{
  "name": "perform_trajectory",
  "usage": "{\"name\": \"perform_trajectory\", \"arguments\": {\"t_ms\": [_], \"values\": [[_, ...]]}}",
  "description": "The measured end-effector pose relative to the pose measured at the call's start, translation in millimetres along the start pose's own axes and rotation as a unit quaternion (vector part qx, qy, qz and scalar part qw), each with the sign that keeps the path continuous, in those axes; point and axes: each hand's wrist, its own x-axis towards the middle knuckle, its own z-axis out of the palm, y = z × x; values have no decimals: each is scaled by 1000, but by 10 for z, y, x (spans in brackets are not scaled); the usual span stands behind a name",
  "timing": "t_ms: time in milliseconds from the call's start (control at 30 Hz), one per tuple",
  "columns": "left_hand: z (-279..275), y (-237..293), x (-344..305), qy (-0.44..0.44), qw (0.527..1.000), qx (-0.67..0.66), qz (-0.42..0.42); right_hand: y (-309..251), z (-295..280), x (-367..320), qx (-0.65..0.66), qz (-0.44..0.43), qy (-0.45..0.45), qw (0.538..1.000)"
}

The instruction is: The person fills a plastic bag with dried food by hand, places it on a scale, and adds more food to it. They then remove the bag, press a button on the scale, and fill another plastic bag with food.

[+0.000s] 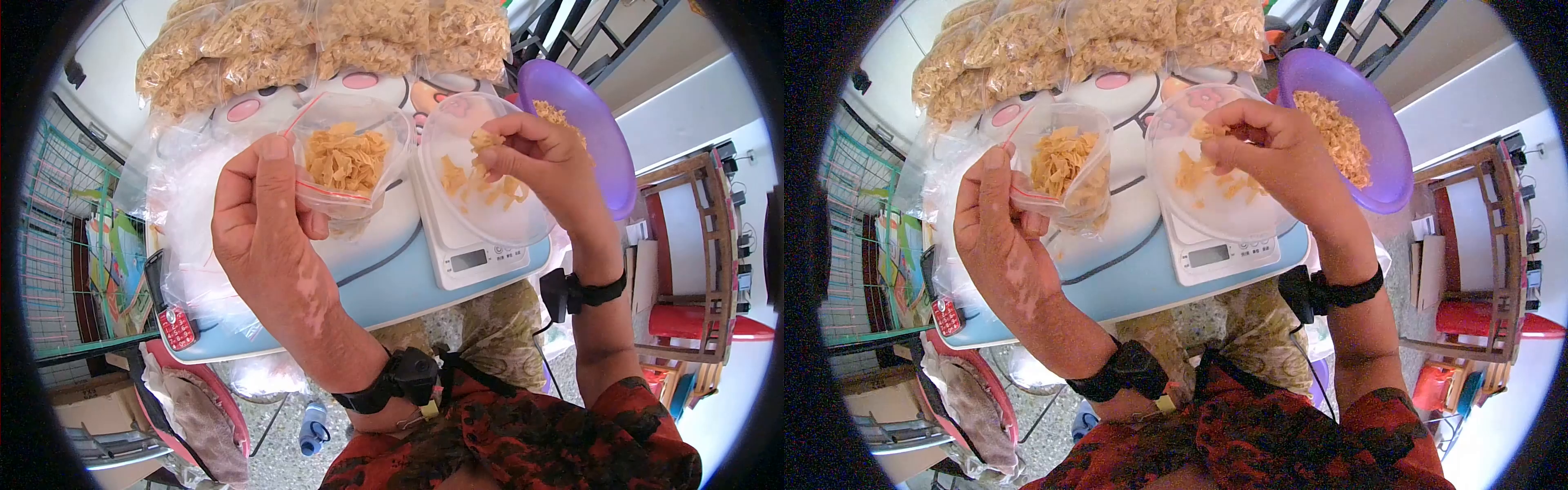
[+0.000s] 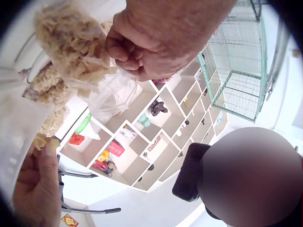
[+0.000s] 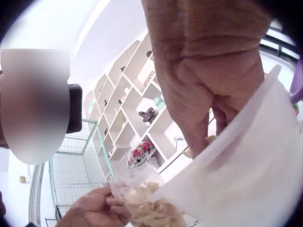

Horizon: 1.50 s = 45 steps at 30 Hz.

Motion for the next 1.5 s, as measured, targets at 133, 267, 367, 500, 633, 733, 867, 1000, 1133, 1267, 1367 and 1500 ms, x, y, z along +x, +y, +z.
{"name": "perform_trajectory", "arguments": {"t_ms": [133, 267, 367, 500, 633, 733, 867, 1000, 1133, 1267, 1367, 1500], "values": [[-35, -15, 15, -12, 1000, -2, 2, 51, -53, 1, 174, 24, 10, 984], [4, -5, -2, 6, 1000, 9, -2, 45, -120, -15, 282, 47, -1, 958], [11, 3, -8, -6, 1000, 0, 0, 71, -143, -10, 287, 60, 4, 956], [9, 12, -10, -17, 1000, -7, -10, 94, -177, 34, 300, 53, 11, 953], [5, 20, -20, -34, 999, -12, -29, -9, -164, 71, 306, 4, 40, 951], [33, 11, -41, -46, 998, -18, -39, -260, -75, 109, 312, -68, 48, 947], [44, -9, -47, -70, 996, -36, -47, -521, 184, 154, 255, -194, 48, 946], [53, 5, -49, -63, 996, -35, -55, -626, 538, 233, 42, -281, 60, 957], [10, 5, -17, -60, 996, -41, -60, -590, 701, 308, -200, -394, 85, 893], [-30, 10, 6, -69, 994, -50, -62, -586, 747, 246, -246, -380, 9, 892], [-39, 21, -9, -79, 995, -29, -56, -599, 746, 248, -289, -374, -31, 881], [-43, 28, -22, -93, 994, -24, -50, -628, 787, 295, -342, -389, -39, 854]]}}
